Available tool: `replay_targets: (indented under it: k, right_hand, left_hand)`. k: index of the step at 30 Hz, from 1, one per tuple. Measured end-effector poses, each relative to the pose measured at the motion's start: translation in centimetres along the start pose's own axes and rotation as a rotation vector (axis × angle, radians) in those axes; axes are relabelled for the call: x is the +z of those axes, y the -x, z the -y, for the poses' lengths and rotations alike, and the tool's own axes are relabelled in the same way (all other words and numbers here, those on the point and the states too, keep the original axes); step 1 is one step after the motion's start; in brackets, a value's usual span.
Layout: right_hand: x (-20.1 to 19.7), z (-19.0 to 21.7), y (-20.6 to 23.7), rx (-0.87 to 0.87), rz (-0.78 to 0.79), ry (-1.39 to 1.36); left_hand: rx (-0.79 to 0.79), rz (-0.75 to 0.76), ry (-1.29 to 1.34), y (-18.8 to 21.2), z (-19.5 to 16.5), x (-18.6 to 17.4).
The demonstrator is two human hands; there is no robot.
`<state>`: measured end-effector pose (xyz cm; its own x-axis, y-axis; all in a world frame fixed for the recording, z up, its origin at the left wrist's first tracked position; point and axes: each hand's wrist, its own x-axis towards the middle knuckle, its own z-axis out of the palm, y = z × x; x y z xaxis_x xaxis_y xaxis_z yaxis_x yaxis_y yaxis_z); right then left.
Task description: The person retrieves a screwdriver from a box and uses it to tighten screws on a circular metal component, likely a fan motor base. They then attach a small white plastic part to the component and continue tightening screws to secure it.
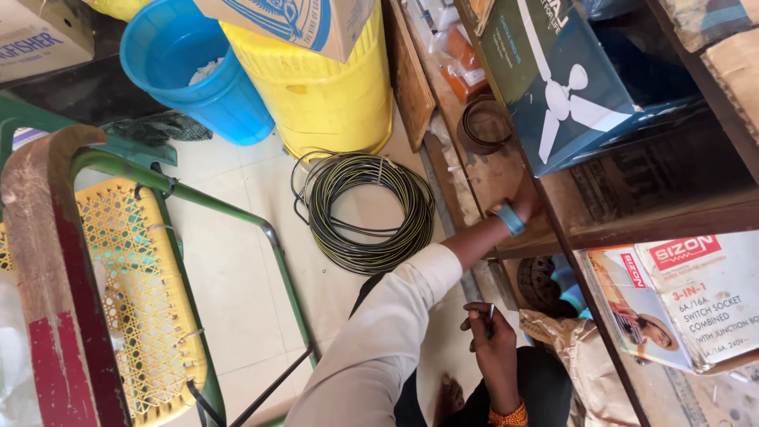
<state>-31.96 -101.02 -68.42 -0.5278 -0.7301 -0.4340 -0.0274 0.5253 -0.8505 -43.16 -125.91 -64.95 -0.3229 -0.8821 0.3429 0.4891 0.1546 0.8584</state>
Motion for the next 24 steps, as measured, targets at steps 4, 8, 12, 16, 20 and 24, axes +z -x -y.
replay_targets:
  k: [4,8,12,16,20,24]
  right_hand:
    - [0.5,0.5,0.1,-0.014,0.031,0.026]
    - [0.6,1.9,0.6,0.006,0.041,0.064]
    - [0.3,4.1,1.4,0.002,0.056,0.042]
    - [0.7,6.5,2.3,-0.02,0.096,0.065]
    - [1.1,9.3,3.8,-0.152,0.134,0.109]
    - [0.1,12.0,6.4,-0.07,0.084,0.07]
  left_hand:
    - [-0.179,0.05,0.562,0.4,-0.8,0.7]
    - [-0.194,0.163,0.141,0.4,-2.4,0.5]
    - [-0.165,0.479,-0.549,0.1,-3.6,-0.6]
    - [-0.038,0.689,-0.988,-0.4,-4.5,-2.1]
    - [0.061,0.681,-1.104,-0.7,-6.7,-4.2]
    - [0.111,0.606,-0.952,0.0,-11.6,-5.1]
